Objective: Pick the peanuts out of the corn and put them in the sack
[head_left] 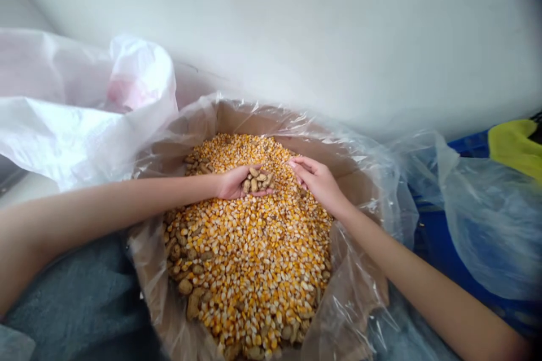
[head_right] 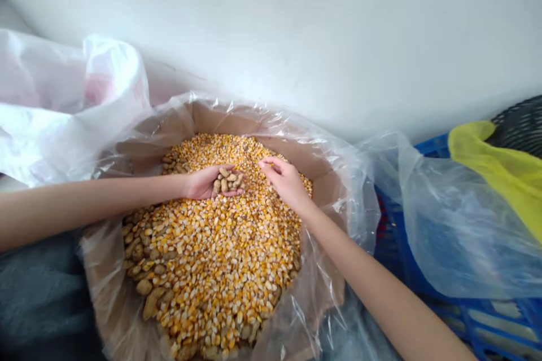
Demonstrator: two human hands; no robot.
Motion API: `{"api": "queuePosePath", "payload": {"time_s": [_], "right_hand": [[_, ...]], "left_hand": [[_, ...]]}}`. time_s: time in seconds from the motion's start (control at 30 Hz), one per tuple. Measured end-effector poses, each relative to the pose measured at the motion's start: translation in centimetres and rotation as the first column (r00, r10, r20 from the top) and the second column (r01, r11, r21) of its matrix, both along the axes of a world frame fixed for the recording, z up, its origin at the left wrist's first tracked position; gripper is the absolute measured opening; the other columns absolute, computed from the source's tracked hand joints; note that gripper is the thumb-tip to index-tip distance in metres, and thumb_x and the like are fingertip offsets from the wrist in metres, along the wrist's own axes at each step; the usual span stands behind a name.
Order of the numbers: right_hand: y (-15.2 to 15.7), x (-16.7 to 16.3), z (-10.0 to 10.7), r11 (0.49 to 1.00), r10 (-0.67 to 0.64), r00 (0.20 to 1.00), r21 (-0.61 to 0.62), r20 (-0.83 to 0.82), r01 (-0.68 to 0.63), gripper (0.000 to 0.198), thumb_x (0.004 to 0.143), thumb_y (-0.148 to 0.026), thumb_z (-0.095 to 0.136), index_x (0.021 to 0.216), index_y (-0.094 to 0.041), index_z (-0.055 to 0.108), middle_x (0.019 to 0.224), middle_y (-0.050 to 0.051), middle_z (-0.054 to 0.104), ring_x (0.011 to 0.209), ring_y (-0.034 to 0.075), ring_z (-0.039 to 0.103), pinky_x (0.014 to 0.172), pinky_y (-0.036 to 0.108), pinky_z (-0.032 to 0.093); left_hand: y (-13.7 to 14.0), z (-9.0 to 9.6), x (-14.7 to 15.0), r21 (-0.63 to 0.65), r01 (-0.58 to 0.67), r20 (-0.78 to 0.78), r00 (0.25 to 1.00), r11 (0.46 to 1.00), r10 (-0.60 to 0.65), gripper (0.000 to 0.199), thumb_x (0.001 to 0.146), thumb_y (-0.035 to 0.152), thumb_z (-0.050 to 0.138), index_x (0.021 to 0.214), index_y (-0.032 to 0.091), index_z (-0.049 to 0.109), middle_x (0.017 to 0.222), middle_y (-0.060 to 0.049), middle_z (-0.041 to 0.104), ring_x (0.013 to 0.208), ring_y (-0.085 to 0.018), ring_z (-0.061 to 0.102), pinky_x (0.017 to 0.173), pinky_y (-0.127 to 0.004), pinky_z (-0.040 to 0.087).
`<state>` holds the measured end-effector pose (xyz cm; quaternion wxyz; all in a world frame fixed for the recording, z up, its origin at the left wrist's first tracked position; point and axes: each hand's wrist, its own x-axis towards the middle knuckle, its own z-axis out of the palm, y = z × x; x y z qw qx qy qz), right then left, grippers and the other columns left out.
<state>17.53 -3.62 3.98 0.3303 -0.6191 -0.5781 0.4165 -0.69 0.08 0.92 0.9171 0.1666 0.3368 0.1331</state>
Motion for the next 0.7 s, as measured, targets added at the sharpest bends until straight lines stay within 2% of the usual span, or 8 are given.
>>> {"api": "queuePosePath", "payload": {"time_s": [0.1, 0.2, 0.3, 0.43, 0.57, 0.7], "right_hand": [[0.5, 0.6, -0.8, 0.989, -0.136, 0.956, -0.098, -0.260, 0.114, 0.030, 0.069, -0.042, 0.050, 0.083, -0.015, 0.056, 0.049, -0.006, 0.037, 0.042, 0.006, 0.031, 0.039, 0.019, 0.024], [0.7, 0.7, -1.2, 0.977, -0.205, 0.892, -0.142, -0.402, 0.160, 0.029, 0.066, -0.041, 0.053, 0.079, -0.015, 0.056, 0.049, -0.006, 0.037, 0.041, 0.006, 0.030, 0.038, 0.019, 0.022], [0.6, 0.3, -1.5, 0.969, -0.229, 0.875, -0.187, -0.426, 0.163, 0.028, 0.064, -0.042, 0.056, 0.075, -0.016, 0.056, 0.048, -0.006, 0.039, 0.040, 0.006, 0.031, 0.037, 0.019, 0.021], [0.6, 0.1, -2.0, 0.968, -0.218, 0.891, -0.206, -0.398, 0.145, 0.027, 0.063, -0.043, 0.056, 0.071, -0.017, 0.055, 0.048, -0.005, 0.040, 0.039, 0.006, 0.031, 0.037, 0.019, 0.021], [0.8, 0.4, -2.7, 0.966, -0.207, 0.893, -0.229, -0.400, 0.122, 0.026, 0.062, -0.043, 0.057, 0.067, -0.017, 0.054, 0.049, -0.004, 0.041, 0.041, 0.006, 0.033, 0.038, 0.019, 0.022], [1.0, 0.6, -3.4, 0.962, -0.194, 0.894, -0.256, -0.404, 0.093, 0.025, 0.062, -0.042, 0.057, 0.068, -0.018, 0.054, 0.050, -0.004, 0.042, 0.042, 0.007, 0.035, 0.039, 0.020, 0.023]], "left_hand": [[0.0, 0.1, -0.2, -0.049, -0.058, -0.010, 0.998, 0.997, 0.057, 0.031, 0.082, 0.030, 0.033, 0.081, 0.009, 0.055, 0.075, -0.009, 0.061, 0.078, -0.017, 0.060, 0.063, -0.024, 0.051], [-0.3, 0.6, -0.3, -0.109, -0.123, -0.035, 0.992, 0.986, 0.120, 0.030, 0.080, 0.031, 0.035, 0.085, 0.008, 0.054, 0.075, -0.009, 0.061, 0.078, -0.017, 0.060, 0.060, -0.022, 0.051], [-0.6, 1.6, -0.3, -0.160, -0.164, -0.045, 0.986, 0.974, 0.158, 0.030, 0.079, 0.032, 0.038, 0.087, 0.008, 0.054, 0.074, -0.009, 0.061, 0.075, -0.017, 0.060, 0.058, -0.023, 0.052], [-0.6, 3.2, -0.3, -0.198, -0.224, -0.007, 0.974, 0.954, 0.227, 0.028, 0.079, 0.029, 0.037, 0.084, 0.007, 0.054, 0.070, -0.009, 0.061, 0.072, -0.017, 0.061, 0.057, -0.023, 0.052], [0.4, 5.1, -1.1, -0.193, -0.380, 0.012, 0.921, 0.905, 0.389, 0.022, 0.077, 0.024, 0.039, 0.081, 0.008, 0.054, 0.071, -0.010, 0.061, 0.074, -0.018, 0.061, 0.058, -0.025, 0.052], [2.1, 7.7, -2.9, -0.136, -0.494, 0.127, 0.851, 0.859, 0.510, 0.021, 0.077, 0.020, 0.037, 0.081, 0.008, 0.053, 0.073, -0.011, 0.061, 0.077, -0.019, 0.060, 0.059, -0.025, 0.052]]}}
